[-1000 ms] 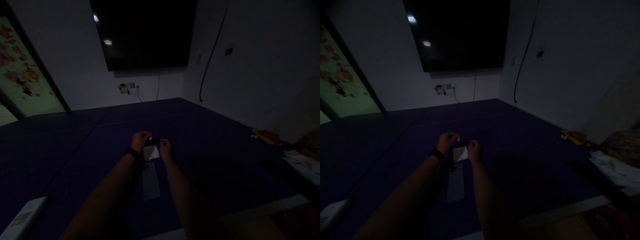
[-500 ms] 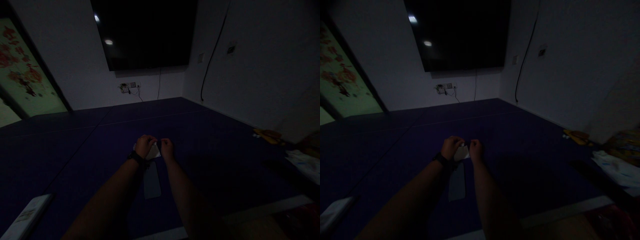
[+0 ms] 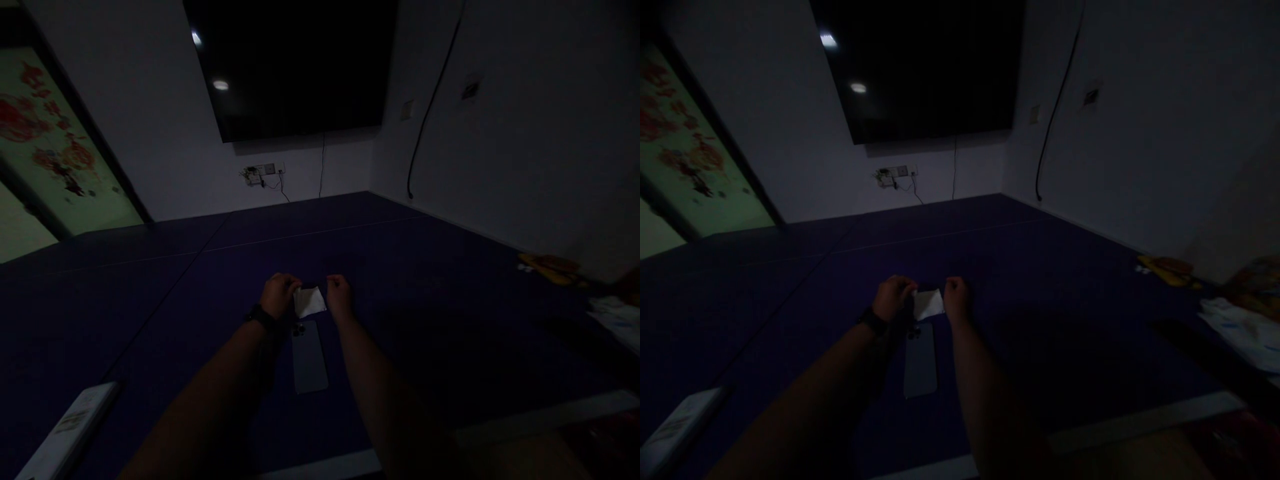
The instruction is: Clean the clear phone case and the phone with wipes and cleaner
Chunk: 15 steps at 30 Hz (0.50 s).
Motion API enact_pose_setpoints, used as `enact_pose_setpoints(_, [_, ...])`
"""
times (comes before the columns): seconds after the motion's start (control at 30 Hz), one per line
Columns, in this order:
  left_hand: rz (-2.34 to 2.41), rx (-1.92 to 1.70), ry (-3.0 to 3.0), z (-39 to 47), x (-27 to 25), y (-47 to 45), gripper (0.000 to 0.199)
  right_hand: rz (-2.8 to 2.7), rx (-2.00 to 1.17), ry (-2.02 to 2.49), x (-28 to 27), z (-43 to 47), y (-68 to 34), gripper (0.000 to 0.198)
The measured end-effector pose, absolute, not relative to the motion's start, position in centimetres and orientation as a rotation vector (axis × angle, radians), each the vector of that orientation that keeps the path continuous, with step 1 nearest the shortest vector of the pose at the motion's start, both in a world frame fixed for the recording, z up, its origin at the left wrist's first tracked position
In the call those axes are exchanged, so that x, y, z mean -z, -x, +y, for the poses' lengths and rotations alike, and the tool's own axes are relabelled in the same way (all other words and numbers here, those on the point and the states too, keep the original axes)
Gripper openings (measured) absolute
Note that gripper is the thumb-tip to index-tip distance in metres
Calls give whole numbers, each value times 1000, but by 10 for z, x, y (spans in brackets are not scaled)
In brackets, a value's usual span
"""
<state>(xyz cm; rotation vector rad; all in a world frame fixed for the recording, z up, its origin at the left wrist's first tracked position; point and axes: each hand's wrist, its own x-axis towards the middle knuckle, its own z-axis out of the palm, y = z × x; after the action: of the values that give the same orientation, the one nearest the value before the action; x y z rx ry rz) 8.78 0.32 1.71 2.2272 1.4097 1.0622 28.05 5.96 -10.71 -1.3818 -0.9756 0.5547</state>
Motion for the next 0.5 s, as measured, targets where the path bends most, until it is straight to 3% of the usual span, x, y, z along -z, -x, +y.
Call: enact_pose_setpoints(0.5, [1409, -1031, -2140, 46, -31, -121, 13, -945, -535, 1374, 107, 59, -282, 37])
